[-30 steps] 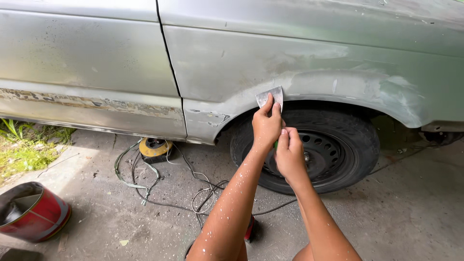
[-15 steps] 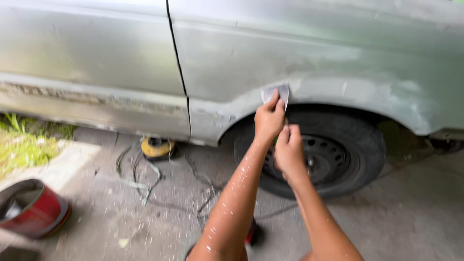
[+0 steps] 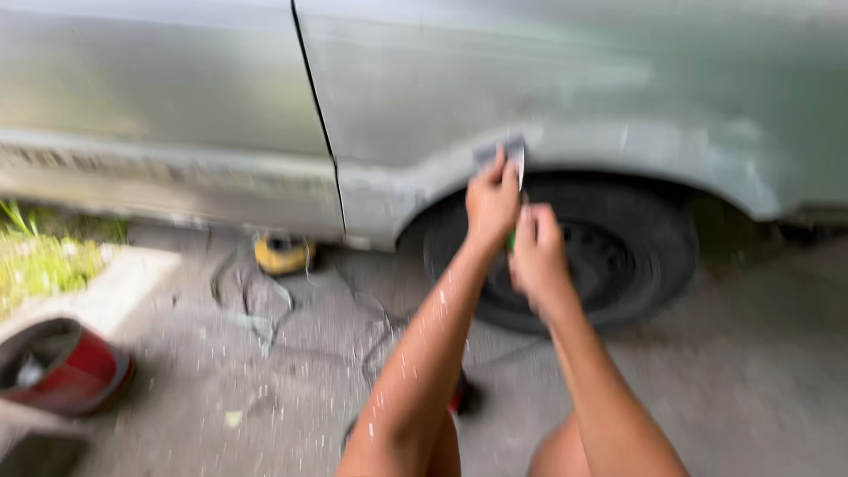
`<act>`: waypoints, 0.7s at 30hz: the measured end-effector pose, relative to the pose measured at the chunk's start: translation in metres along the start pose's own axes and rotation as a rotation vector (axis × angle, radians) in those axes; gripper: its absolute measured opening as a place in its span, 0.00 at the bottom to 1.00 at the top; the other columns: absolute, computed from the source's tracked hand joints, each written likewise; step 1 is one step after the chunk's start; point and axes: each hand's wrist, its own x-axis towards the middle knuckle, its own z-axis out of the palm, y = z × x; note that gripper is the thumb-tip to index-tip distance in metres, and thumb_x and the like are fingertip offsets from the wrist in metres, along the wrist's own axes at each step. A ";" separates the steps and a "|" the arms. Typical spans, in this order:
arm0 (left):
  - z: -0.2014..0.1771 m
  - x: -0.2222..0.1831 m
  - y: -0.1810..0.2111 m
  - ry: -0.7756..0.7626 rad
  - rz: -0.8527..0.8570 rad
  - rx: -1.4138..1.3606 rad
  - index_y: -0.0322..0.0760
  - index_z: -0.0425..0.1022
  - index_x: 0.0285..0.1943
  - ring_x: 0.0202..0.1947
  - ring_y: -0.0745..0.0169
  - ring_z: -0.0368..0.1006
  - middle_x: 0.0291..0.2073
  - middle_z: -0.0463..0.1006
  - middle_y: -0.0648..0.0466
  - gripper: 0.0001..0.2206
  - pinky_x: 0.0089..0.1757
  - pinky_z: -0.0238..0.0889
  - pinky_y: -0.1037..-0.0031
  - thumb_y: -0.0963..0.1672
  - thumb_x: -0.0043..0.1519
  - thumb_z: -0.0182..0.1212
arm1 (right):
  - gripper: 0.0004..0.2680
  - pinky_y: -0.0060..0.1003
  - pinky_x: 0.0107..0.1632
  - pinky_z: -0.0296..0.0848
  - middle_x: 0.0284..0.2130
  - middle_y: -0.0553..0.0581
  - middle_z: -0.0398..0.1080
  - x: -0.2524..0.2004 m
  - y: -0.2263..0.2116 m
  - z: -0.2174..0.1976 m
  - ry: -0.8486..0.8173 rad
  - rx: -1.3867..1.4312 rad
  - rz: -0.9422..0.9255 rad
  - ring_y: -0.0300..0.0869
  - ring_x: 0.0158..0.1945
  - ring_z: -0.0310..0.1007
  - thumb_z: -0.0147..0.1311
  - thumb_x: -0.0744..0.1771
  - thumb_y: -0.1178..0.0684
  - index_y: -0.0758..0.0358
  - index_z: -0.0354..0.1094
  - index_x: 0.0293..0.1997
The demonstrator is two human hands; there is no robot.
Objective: The person scrapes the front fender of a silver car using a green-handled scraper. They repeatedly scrape the surface near the wheel arch to remove material, occasionally pausing to feel the surface with their hand.
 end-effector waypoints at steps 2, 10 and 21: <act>-0.008 -0.013 0.002 0.012 -0.011 -0.011 0.56 0.71 0.68 0.67 0.45 0.67 0.62 0.76 0.45 0.21 0.64 0.62 0.59 0.52 0.64 0.53 | 0.11 0.46 0.13 0.68 0.18 0.67 0.67 0.001 0.007 0.005 0.009 -0.013 -0.011 0.53 0.17 0.71 0.39 0.73 0.48 0.62 0.67 0.43; 0.002 0.010 0.014 0.059 0.043 0.014 0.58 0.72 0.68 0.65 0.47 0.69 0.60 0.78 0.47 0.21 0.63 0.63 0.59 0.52 0.64 0.55 | 0.11 0.60 0.40 0.69 0.34 0.79 0.69 0.028 0.002 0.005 0.048 0.000 -0.133 0.69 0.42 0.74 0.39 0.72 0.51 0.67 0.66 0.48; -0.006 -0.034 0.032 0.036 -0.043 -0.070 0.63 0.71 0.68 0.63 0.48 0.71 0.57 0.80 0.48 0.21 0.60 0.67 0.61 0.52 0.64 0.55 | 0.10 0.50 0.29 0.71 0.21 0.69 0.70 0.034 0.043 0.004 0.027 -0.092 -0.048 0.58 0.27 0.76 0.40 0.73 0.47 0.58 0.68 0.48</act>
